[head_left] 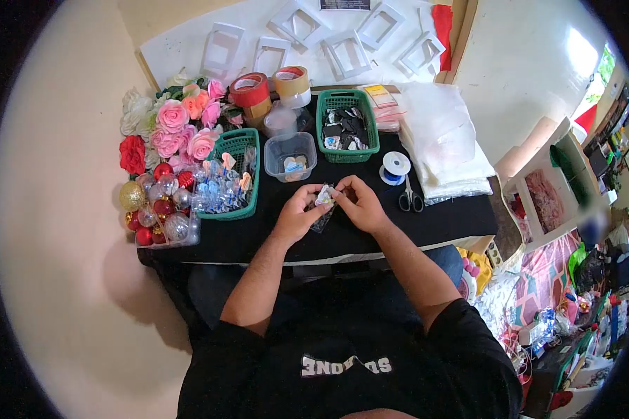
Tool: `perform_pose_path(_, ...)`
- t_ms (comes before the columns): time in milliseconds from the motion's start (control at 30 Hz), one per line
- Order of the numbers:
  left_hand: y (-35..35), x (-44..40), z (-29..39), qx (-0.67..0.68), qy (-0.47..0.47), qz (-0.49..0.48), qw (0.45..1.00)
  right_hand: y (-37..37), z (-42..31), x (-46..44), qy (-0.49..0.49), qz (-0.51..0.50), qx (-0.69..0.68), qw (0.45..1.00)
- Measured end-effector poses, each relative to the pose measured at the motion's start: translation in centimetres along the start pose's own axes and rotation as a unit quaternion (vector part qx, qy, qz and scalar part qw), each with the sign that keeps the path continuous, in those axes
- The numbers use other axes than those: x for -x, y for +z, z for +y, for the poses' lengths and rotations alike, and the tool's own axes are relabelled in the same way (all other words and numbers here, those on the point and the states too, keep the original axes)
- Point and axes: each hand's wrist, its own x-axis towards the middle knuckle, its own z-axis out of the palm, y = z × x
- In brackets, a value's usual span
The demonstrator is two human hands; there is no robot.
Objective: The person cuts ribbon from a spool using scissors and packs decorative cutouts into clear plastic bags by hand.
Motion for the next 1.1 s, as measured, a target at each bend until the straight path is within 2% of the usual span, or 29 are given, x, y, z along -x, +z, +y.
perform_pose_path(133,0.1,0.3,0.5,-0.02,0.0,0.0,1.0,-0.1,-0.5,0.0,0.025,-0.038,-0.033,0.998)
perform_pose_path(433,0.1,0.2,0.3,-0.008,-0.007,-0.003,1.0,-0.6,-0.3,-0.2,0.031,-0.068,0.014,0.997)
perform_pose_path(500,0.1,0.2,0.1,0.0,-0.004,-0.006,1.0,-0.5,0.0,-0.2,0.052,-0.077,-0.048,0.994)
perform_pose_path(667,0.3,0.1,0.4,0.001,0.019,-0.012,1.0,-0.3,0.0,-0.5,0.05,-0.057,0.005,0.997)
perform_pose_path(833,0.2,0.4,0.7,-0.01,-0.02,-0.021,1.0,-0.4,-0.5,-0.4,0.081,-0.063,-0.002,0.995)
perform_pose_path(900,0.2,0.4,0.7,-0.022,-0.02,-0.027,0.999,-0.3,-0.2,-0.7,0.068,-0.025,-0.108,0.992)
perform_pose_path(1033,0.1,0.4,0.8,-0.022,-0.008,-0.041,0.999,-0.5,-0.5,-0.6,0.088,0.006,-0.117,0.989)
perform_pose_path(1100,0.2,0.6,1.1,-0.031,-0.018,-0.039,0.999,-1.0,0.1,-0.6,0.092,-0.073,-0.079,0.99)
